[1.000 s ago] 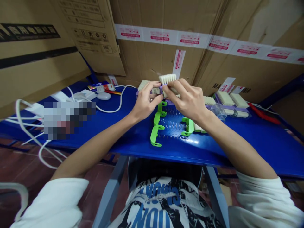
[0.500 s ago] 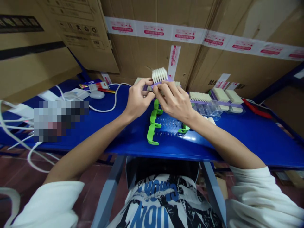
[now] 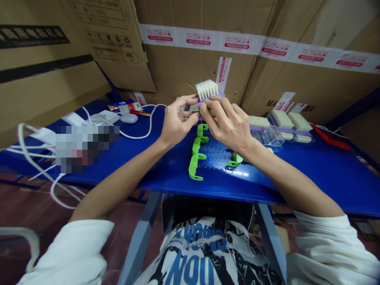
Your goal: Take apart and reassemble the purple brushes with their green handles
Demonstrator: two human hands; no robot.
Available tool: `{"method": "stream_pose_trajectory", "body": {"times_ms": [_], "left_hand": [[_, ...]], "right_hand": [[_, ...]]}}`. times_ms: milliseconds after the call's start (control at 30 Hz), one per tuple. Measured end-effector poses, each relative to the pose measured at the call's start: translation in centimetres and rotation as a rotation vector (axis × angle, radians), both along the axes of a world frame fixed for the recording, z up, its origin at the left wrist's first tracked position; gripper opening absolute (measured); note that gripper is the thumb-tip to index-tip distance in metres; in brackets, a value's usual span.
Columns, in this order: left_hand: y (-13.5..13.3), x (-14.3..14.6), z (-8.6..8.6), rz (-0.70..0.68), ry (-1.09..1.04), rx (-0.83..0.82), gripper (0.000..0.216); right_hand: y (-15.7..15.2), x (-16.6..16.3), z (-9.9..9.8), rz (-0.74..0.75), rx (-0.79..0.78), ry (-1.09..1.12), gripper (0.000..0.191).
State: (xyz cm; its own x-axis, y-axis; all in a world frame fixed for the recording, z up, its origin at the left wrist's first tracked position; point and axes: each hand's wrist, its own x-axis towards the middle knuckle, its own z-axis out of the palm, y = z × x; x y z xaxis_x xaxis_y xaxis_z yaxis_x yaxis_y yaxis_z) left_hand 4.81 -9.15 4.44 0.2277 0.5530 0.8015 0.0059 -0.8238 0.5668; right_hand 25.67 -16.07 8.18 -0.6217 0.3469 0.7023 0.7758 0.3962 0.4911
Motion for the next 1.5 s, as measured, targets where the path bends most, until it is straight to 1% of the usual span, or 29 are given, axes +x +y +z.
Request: {"method": "stream_pose_trajectory", "body": {"times_ms": [100,233,333,400,500,600,700,833,967,1133,1200,1367,1500], "left_hand": [[0.0,-0.1,0.1,-0.018,0.012,0.001,0.052],[-0.1,-0.1,0.2,-0.013,0.032,-0.005,0.048],[-0.3,0.0,0.2,0.011,0.048,-0.067,0.042],[-0.5,0.1,0.2,-0.010,0.059,-0.106,0.042],[-0.9,0.0,0.4,-0.044,0.073,-0.121,0.044],[-1.2,0.0,0.6,-0.012,0.109,-0.107,0.043],[-1.5,0.0,0.5,0.066,0.160,-0.062,0.041],[-1.6,0.0,0.5,0.126,0.201,0.004,0.042],[-1.5,0.0,0.6,0.112,0.190,0.025,0.043],[-1.6,0.1,0.5,0.101,0.157,0.018,0.047],[-1.6,0.1,0.5,0.089,0.151,0.009,0.048],[-1.7,0.1,0.5,0.090,0.159,0.021,0.045],[-1.8,0.3,0.5,0.101,0.151,0.029,0.045]], "right_hand": [[0.0,0.3,0.3,0.010,-0.010,-0.002,0.040],[0.1,0.5,0.2,0.026,0.052,-0.047,0.039],[0.1,0.5,-0.1,0.032,0.047,-0.065,0.039],[0.2,0.6,-0.1,0.038,0.046,-0.064,0.040],[0.3,0.8,0.1,0.061,0.053,-0.057,0.039],[0.4,1.0,0.3,0.070,0.070,-0.066,0.037],[0.4,1.2,0.3,0.070,0.091,-0.084,0.036],[0.6,1.5,0.3,0.075,0.055,-0.067,0.036],[0.7,1.7,0.4,0.088,0.055,-0.055,0.037],[0.8,1.8,0.4,0.089,-0.059,0.021,0.040],[0.9,1.8,0.4,0.094,-0.078,0.042,0.040],[1.3,2.0,0.3,0.102,-0.042,0.045,0.042],[1.6,2.2,0.2,0.118,0.025,0.047,0.041]]}}
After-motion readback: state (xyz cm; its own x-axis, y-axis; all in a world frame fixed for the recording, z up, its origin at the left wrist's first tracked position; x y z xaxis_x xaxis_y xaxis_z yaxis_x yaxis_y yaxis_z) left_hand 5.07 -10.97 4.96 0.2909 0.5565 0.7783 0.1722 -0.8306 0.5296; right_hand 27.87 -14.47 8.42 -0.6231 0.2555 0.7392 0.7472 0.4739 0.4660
